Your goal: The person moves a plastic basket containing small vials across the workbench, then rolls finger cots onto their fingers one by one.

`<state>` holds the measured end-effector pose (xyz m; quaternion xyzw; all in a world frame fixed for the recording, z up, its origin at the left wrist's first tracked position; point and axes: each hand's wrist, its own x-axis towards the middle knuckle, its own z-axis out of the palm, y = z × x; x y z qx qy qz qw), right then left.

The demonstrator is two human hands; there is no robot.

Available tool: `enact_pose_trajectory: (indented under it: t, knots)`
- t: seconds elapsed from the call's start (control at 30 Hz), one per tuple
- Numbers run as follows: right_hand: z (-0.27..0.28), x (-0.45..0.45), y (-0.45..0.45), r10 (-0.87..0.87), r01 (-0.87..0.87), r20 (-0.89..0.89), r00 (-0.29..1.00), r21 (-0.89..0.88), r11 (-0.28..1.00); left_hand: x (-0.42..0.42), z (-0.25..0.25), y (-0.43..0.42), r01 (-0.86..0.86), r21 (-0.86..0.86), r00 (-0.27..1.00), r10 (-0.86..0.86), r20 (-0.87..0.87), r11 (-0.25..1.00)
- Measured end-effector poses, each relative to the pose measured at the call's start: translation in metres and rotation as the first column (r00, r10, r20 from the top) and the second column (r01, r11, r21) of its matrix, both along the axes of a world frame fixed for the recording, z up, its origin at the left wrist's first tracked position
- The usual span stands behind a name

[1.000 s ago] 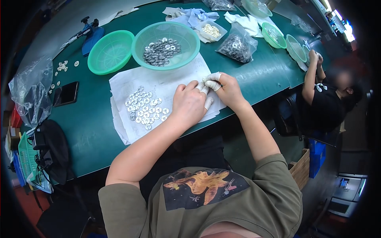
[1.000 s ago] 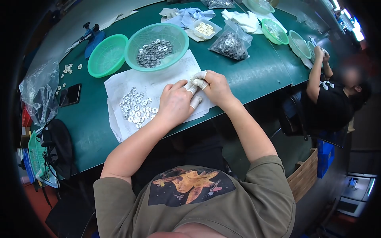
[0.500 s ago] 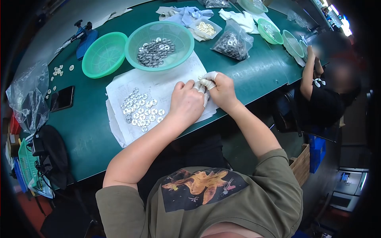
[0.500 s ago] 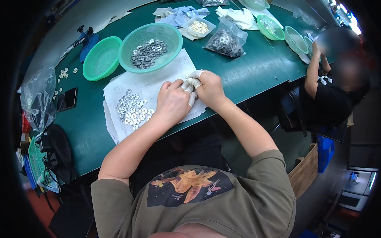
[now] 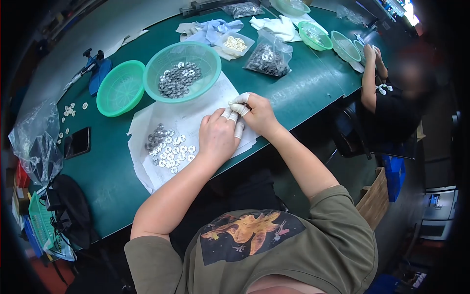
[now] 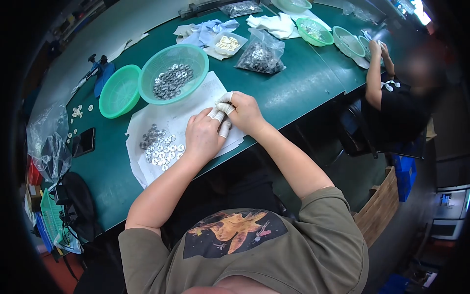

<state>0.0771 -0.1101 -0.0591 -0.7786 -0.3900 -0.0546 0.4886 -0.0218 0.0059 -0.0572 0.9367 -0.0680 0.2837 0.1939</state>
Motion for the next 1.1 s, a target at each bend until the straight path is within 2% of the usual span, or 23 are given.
enact_pose_trajectory:
  t: [0.3,0.63,0.73,1.1]
  knots:
    - [-0.002,0.003,-0.003,0.035,-0.035,0.011,0.999,-0.039,0.999,0.001,0.000,-0.002,0.003,0.025,1.000,-0.003,-0.014,1.000]
    - [-0.006,0.004,-0.001,0.025,-0.023,-0.028,0.999,0.051,0.998,0.001,0.005,-0.003,-0.011,0.050,0.997,0.014,-0.069,0.999]
    - [-0.013,0.008,0.000,0.026,-0.027,0.021,0.999,0.060,0.998,0.002,0.003,-0.002,-0.009,0.072,0.997,0.014,-0.076,0.997]
    - [-0.008,0.004,-0.002,0.023,-0.021,-0.072,0.997,0.026,0.999,-0.001,0.009,-0.004,0.002,0.108,0.983,0.018,-0.181,0.994]
